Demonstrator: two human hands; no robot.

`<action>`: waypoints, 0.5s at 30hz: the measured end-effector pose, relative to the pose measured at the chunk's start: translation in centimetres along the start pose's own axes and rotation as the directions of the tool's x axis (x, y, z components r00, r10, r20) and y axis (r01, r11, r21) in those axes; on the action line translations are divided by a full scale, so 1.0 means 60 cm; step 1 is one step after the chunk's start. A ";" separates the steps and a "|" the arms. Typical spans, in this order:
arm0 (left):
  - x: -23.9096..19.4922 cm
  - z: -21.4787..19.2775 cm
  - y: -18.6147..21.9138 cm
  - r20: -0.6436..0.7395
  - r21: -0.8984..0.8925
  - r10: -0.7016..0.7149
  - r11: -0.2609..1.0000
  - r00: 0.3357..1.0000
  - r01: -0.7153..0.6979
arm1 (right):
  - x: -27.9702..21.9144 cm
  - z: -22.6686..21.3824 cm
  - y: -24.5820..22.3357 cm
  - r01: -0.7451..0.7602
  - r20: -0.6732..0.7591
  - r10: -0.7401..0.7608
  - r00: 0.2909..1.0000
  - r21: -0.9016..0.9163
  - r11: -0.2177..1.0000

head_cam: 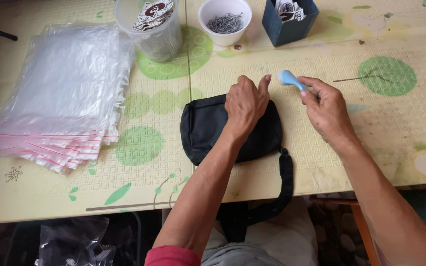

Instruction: The person uses a light blue brush to clean the exterior of a black shoulder bag placed on a table. They brush the main body, the zipper area, and the attached strap, then flip the bag over to clean the other side. Finally, they open the bag's zipper and reach inside with their hands.

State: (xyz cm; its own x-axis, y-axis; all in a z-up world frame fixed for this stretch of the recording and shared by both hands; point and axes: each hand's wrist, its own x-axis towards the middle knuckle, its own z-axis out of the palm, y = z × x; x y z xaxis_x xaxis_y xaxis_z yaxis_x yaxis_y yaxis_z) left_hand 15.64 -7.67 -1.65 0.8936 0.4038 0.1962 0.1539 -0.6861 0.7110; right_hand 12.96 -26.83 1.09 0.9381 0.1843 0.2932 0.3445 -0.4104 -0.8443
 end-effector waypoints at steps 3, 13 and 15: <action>0.003 0.011 -0.021 0.029 -0.103 -0.059 0.993 0.998 0.062 | 0.004 -0.004 -0.012 0.012 0.028 -0.012 1.000 0.007 1.000; -0.055 -0.051 -0.037 0.166 -0.422 0.024 0.905 0.986 0.049 | 0.059 0.072 -0.048 0.231 0.099 -0.222 0.970 -0.087 0.969; -0.055 -0.032 -0.046 0.130 -0.395 -0.006 0.917 0.992 0.058 | 0.067 0.092 -0.053 0.264 0.173 -0.248 0.953 -0.075 0.962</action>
State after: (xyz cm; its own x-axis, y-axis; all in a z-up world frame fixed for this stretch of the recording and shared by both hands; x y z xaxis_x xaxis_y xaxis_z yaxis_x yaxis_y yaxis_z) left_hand 11.44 -5.94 -2.94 0.9397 0.3262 0.1025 0.0258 -0.3666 0.9300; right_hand 15.44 -19.86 2.46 0.8028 0.4316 0.4114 0.5814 -0.4133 -0.7008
